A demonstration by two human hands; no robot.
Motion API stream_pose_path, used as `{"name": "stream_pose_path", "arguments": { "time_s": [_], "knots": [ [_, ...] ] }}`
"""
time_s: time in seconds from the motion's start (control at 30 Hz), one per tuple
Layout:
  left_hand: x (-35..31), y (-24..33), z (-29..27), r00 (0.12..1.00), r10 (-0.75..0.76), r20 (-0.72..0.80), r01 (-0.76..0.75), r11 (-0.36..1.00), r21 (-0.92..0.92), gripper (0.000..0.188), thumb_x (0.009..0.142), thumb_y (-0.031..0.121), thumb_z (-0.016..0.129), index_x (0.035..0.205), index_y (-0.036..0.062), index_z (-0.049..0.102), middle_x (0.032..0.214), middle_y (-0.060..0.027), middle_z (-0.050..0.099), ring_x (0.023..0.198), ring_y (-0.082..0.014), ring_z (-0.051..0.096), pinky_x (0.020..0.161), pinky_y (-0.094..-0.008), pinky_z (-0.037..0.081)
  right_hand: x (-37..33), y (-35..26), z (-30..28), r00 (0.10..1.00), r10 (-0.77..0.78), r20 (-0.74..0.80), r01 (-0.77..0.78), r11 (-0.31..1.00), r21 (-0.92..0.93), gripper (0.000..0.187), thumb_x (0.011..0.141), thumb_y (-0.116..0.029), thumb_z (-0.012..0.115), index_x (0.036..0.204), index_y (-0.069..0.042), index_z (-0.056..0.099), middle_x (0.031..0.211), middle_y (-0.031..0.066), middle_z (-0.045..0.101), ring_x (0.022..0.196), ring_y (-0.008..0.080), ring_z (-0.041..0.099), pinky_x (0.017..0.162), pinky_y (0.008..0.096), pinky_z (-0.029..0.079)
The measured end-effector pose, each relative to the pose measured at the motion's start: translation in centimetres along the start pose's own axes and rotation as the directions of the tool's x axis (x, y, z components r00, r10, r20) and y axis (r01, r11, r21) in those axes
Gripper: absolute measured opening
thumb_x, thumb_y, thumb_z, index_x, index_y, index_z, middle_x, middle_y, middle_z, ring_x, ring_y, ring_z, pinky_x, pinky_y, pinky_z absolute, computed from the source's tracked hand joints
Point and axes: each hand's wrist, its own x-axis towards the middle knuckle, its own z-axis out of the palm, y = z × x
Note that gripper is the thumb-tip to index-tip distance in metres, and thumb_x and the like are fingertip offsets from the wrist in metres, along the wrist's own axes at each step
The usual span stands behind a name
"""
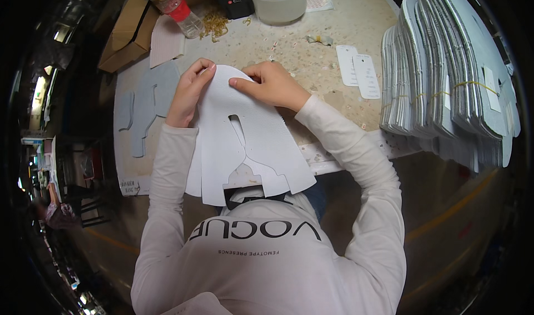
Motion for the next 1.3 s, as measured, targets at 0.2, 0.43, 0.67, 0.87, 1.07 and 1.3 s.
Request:
{"name": "stream_pose_path", "arguments": {
  "time_s": [0.2,0.43,0.67,0.87,1.07,1.3],
  "knots": [
    [2.9,-2.3,2.3,0.953,0.299,0.037,-0.296,0.905,0.307,0.026,0.095,0.022,0.055,0.078,0.0020,0.051,0.070,-0.0021,0.050,0.073,-0.0093,0.045,0.073,-0.0249,0.040,4.9,0.7,-0.7,0.995,-0.100,0.025,0.103,0.959,-0.264,0.039,0.076,-0.036,0.075,0.085,0.002,0.070,0.068,0.0159,0.065,0.059,0.0176,0.059,0.057,0.0318,0.046],
    [4.3,-5.7,1.7,0.973,0.227,-0.045,-0.216,0.961,0.173,0.030,0.097,0.025,0.054,0.074,0.0064,0.049,0.073,0.0046,0.045,0.075,-0.0060,0.037,0.070,-0.0210,0.034,7.1,4.1,0.7,0.979,0.113,0.169,-0.142,0.974,0.174,0.031,0.075,-0.026,0.077,0.087,0.002,0.072,0.076,0.0099,0.068,0.063,0.0149,0.059,0.059,0.0300,0.047],
    [4.7,-6.7,1.4,0.976,0.146,-0.161,-0.109,0.969,0.220,0.034,0.094,0.028,0.059,0.074,0.0006,0.054,0.066,-0.0013,0.052,0.067,-0.0080,0.042,0.064,-0.0242,0.038,4.7,3.1,0.2,0.901,0.272,0.336,-0.356,0.909,0.218,0.039,0.076,-0.021,0.077,0.100,0.007,0.066,0.086,0.0107,0.069,0.074,0.0162,0.064,0.065,0.0276,0.051],
    [4.8,-6.7,1.3,0.979,0.126,-0.158,-0.089,0.971,0.220,0.034,0.093,0.028,0.059,0.074,0.0010,0.055,0.066,-0.0010,0.052,0.066,-0.0083,0.042,0.063,-0.0247,0.038,1.0,3.0,0.2,0.890,0.221,0.399,-0.361,0.877,0.318,0.046,0.076,-0.019,0.077,0.110,0.007,0.061,0.098,0.0121,0.068,0.084,0.0179,0.064,0.076,0.0275,0.052],
    [4.8,-6.7,1.3,0.982,0.117,-0.146,-0.087,0.977,0.196,0.033,0.093,0.029,0.059,0.074,0.0013,0.056,0.066,0.0004,0.052,0.067,-0.0077,0.042,0.064,-0.0238,0.038,-2.9,2.7,0.3,0.897,0.194,0.398,-0.339,0.879,0.336,0.044,0.078,-0.018,0.075,0.112,0.006,0.061,0.100,0.0115,0.068,0.089,0.0165,0.063,0.079,0.0266,0.050],
    [4.9,-6.6,1.4,0.985,0.103,-0.140,-0.074,0.977,0.200,0.033,0.092,0.029,0.060,0.073,0.0020,0.057,0.067,0.0013,0.053,0.067,-0.0072,0.042,0.064,-0.0227,0.037,-7.3,2.2,0.2,0.877,0.172,0.449,-0.331,0.893,0.305,0.027,0.080,-0.019,0.074,0.093,0.004,0.069,0.083,0.0067,0.070,0.072,0.0105,0.062,0.068,0.0248,0.049]
  ]
}}
